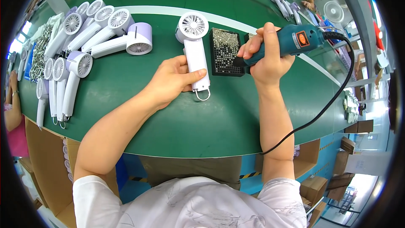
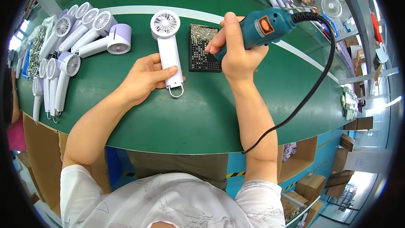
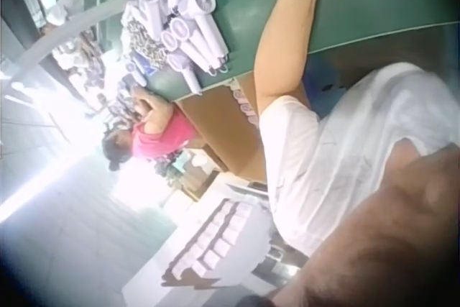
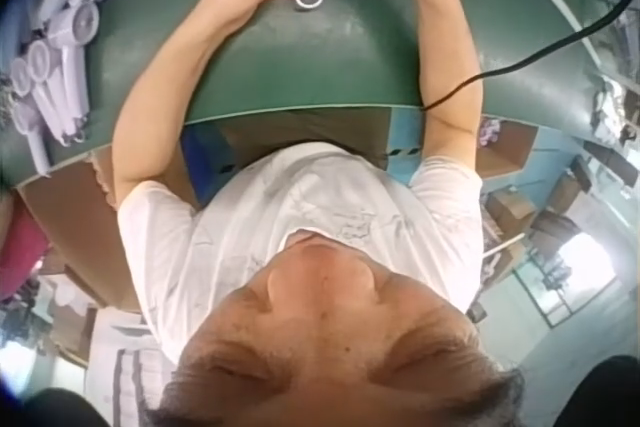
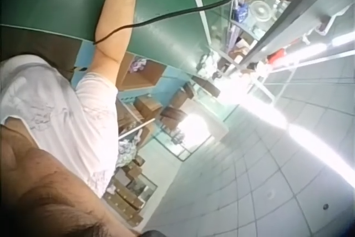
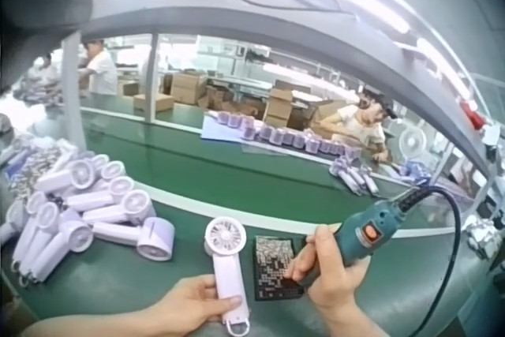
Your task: The person assembles portable handheld fans by picking screws from a tray and driving them into the fan components using an electric screwdriver.
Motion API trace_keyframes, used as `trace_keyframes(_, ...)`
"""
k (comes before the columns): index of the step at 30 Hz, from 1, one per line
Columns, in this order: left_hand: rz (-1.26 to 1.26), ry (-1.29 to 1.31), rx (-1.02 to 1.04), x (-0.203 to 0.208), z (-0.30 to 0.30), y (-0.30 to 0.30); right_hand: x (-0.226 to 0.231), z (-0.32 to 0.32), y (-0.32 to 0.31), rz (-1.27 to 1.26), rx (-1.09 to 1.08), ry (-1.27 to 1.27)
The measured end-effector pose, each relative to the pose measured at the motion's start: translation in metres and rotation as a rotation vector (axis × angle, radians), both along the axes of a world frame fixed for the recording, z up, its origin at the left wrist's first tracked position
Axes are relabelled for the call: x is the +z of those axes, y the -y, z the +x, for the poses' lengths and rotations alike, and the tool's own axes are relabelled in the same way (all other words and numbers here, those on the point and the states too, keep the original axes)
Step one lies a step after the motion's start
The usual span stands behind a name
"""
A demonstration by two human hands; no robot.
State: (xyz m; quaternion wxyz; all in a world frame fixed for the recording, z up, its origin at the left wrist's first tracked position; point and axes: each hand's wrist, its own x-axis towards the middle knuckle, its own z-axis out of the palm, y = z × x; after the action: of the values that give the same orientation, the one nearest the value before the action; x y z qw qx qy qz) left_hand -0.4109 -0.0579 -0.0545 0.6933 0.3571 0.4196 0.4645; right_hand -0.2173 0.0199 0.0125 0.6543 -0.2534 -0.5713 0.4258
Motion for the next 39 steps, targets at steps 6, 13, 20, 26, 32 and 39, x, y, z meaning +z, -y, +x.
trace_keyframes(6,-0.006,0.003,-0.011,-0.002,0.000,0.000,0.013,0.002,0.013,0.011,0.086,-0.116)
trace_keyframes(13,-0.023,-0.009,-0.009,-0.002,0.000,-0.001,0.023,0.004,0.044,0.070,0.369,-0.038)
trace_keyframes(20,-0.026,-0.046,-0.026,0.007,-0.001,-0.001,0.022,-0.005,0.056,0.100,0.463,0.089)
trace_keyframes(26,-0.027,-0.032,-0.029,0.002,-0.003,-0.002,0.022,-0.013,0.062,-0.001,0.450,-0.016)
trace_keyframes(32,-0.019,-0.103,-0.043,0.001,-0.004,-0.002,0.015,-0.017,0.062,-0.016,0.450,-0.012)
trace_keyframes(39,-0.019,-0.041,0.053,0.003,0.002,0.002,0.014,-0.017,0.063,0.078,0.522,0.139)
